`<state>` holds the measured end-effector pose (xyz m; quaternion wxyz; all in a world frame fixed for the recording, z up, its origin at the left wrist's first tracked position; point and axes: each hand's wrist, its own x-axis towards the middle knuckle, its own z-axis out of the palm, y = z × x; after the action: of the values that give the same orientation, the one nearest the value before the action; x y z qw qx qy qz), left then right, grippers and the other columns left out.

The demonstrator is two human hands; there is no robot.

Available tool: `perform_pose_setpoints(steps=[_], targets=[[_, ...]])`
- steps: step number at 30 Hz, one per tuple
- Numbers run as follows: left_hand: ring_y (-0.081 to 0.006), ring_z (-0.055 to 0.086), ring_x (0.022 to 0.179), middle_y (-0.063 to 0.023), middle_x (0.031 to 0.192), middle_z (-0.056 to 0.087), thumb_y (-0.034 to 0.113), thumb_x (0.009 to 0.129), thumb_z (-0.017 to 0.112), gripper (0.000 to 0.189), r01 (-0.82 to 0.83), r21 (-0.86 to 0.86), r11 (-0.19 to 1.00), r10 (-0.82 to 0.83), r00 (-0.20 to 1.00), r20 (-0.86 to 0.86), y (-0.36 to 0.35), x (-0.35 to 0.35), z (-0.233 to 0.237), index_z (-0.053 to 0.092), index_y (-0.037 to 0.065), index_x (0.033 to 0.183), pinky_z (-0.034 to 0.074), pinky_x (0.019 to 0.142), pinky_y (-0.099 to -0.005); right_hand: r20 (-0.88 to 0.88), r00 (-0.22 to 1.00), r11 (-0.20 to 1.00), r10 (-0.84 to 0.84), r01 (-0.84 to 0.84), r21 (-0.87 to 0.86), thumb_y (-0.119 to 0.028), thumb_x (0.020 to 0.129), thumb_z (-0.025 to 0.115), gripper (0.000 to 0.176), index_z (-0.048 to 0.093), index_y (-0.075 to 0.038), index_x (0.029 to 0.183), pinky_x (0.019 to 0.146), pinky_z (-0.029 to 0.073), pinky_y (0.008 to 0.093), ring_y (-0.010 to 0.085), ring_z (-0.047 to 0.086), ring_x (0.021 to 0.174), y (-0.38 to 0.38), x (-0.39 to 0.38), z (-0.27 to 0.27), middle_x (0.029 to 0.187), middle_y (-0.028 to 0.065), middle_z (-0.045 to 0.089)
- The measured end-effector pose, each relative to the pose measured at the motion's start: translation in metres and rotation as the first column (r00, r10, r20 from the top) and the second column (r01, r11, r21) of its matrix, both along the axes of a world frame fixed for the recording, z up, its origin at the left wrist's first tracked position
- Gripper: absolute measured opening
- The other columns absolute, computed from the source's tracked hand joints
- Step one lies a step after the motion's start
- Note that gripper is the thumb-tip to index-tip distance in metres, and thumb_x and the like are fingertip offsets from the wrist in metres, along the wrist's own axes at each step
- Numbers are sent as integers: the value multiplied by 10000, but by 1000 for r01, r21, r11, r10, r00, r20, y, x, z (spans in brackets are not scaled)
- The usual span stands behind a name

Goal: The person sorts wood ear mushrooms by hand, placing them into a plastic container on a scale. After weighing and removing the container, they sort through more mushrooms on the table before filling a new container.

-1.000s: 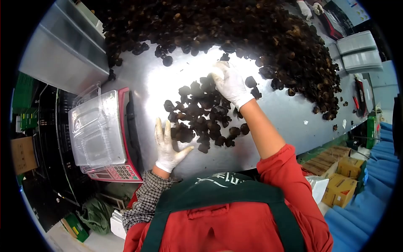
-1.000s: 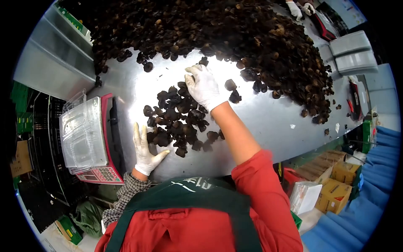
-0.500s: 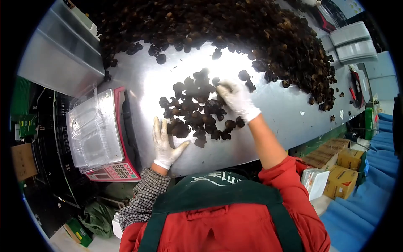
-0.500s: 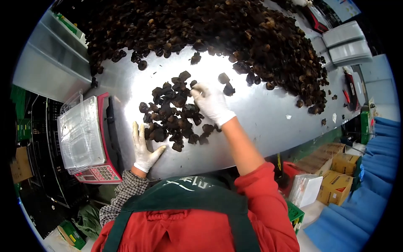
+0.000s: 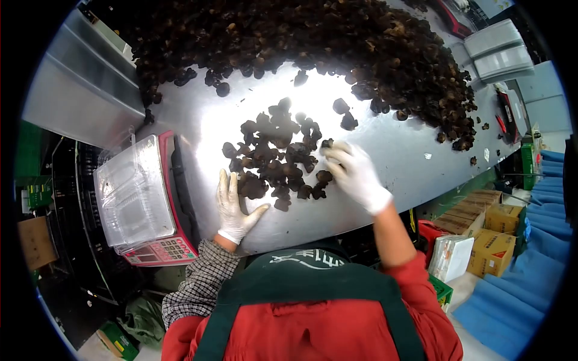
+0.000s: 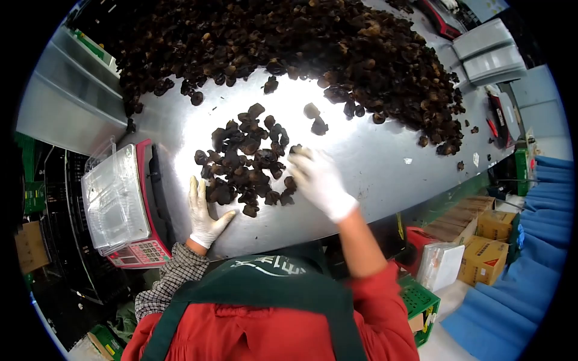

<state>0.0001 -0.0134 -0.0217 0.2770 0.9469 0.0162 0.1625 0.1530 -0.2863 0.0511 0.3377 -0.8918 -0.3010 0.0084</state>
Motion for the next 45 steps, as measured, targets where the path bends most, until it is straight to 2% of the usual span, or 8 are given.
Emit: perform_pose_setpoints(steps=[5,7,13,22,26,28,36,45], targets=[[-434,267,1360,-316,1479,206,442,641,831,1111,-26,-2,1000,26,1000,-12,0,1,2,210,59,1479,241,1093,-503,102,992,943,68,-30,-331,-193,781,686,198,654,-89,947,1076,307,454,368,395,1290,63,31,-37,1332,159,502],[-434,268,1359,-315,1479,206,436,643,832,1109,-25,-9,1000,25,1000,-11,-1,-2,1,209,58,1479,242,1092,-504,10,999,999,35,-35,8,-208,773,693,161,668,-110,898,1075,303,459,352,420,1277,47,31,-32,1290,150,550],[-433,276,1355,-315,1474,217,427,645,832,1094,-4,-7,1000,3,1000,-14,0,-1,0,226,45,1471,241,1092,-504,-194,972,964,-132,171,205,-43,830,653,94,679,-25,918,764,493,304,261,627,843,-29,6,34,942,117,673],[-428,273,1364,-300,1476,237,443,650,824,1078,10,-17,1000,-10,1000,8,0,1,-1,246,37,1463,245,1094,-493,-173,808,646,-563,299,-703,-230,754,698,240,691,-45,907,758,501,410,341,627,845,-227,-90,60,860,150,658],[-429,261,1369,-303,1478,227,448,651,824,1086,2,-5,1000,-2,1000,-10,0,-1,0,236,32,1464,241,1098,-495,-71,962,936,-265,239,-258,-148,792,670,356,616,-59,1132,788,507,407,356,608,904,-127,-65,23,1007,173,620],[-434,250,1372,-307,1481,215,448,650,826,1095,-4,-8,1000,4,1000,-10,-1,0,1,227,28,1465,237,1100,-498,-271,913,904,-304,187,-384,-122,768,656,619,439,-72,1345,815,508,403,343,605,924,-61,-55,16,1129,197,540],[-452,211,1386,-315,1488,182,403,649,832,1099,-11,10,1000,11,999,-32,-1,-1,2,207,7,1462,218,1122,-504,-149,989,989,12,11,150,1,749,563,536,481,-18,1279,862,488,416,373,557,995,68,-42,-20,1118,207,514],[-446,230,1380,-313,1479,207,453,645,827,1120,-33,10,999,33,999,-35,-2,0,3,199,24,1468,226,1107,-506,54,922,894,-384,386,-227,-35,747,575,512,503,-43,1254,922,457,428,393,499,1087,2,107,-41,1095,232,531]])
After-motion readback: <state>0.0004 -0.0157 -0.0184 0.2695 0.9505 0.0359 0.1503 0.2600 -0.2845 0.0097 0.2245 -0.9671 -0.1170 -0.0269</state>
